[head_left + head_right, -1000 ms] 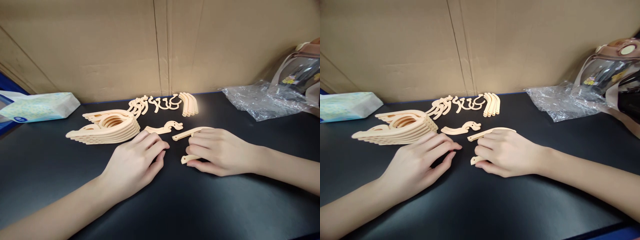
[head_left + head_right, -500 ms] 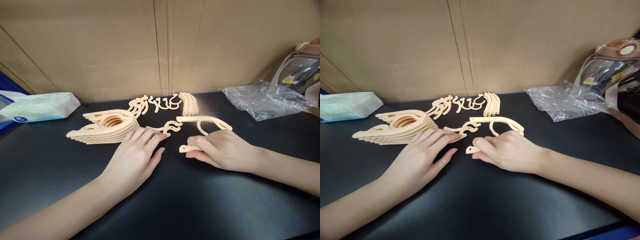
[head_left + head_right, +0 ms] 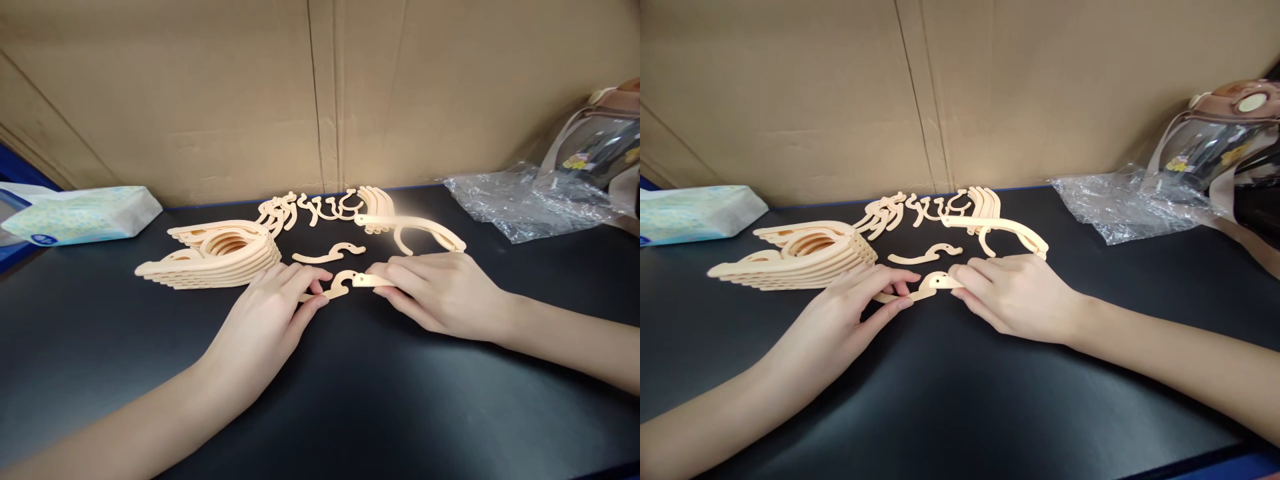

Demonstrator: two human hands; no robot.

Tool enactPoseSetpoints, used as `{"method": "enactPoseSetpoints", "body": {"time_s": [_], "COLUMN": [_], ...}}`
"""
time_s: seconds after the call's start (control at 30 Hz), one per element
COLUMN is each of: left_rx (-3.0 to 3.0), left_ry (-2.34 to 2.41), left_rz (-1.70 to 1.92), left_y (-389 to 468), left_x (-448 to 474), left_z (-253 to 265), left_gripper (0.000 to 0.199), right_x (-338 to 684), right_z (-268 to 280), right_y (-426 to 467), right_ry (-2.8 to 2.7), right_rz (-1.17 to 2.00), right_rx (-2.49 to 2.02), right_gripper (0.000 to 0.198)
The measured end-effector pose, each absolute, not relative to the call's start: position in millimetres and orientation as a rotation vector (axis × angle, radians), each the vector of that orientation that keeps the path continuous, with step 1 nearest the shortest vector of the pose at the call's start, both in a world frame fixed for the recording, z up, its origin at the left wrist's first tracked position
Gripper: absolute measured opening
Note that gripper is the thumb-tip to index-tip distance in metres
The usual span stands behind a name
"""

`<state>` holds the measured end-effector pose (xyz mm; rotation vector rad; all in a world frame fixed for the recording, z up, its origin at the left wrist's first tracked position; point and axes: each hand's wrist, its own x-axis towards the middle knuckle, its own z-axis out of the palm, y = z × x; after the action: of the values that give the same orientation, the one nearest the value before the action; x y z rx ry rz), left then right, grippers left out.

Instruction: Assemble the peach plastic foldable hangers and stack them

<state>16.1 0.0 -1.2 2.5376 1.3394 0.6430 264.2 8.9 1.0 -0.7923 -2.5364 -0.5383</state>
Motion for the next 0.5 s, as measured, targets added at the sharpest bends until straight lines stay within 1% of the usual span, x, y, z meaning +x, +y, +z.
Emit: {"method": "enactPoseSetpoints", "body": {"time_s": [0.17,0.33,0.5], "left_rx": [2.521,2.491,2.725], "left_ry": [1.35,1.327,1.282], "left_rz": [0.613,0.672,0.608], "left_y": [-1.1,-2.1,-6.9], "left_x": [16.2,17.7,20.3], "left_z": [0.2,3.3,1.8], "left_gripper": [0.02,0.02,0.022], "right_x": [266.1,267.0,267.1], "right_z": [-1.5,-3.8,-5.0], "right_y": [10.6,11.8,11.7], "right_ry": [-2.559,-2.546,-2.555], "right_rz": [-0.514,-0.501,-0.481], "right_rx": [-0.856,-0.889,-0.932], "right_gripper": [0.028,0.031,0.033]}}
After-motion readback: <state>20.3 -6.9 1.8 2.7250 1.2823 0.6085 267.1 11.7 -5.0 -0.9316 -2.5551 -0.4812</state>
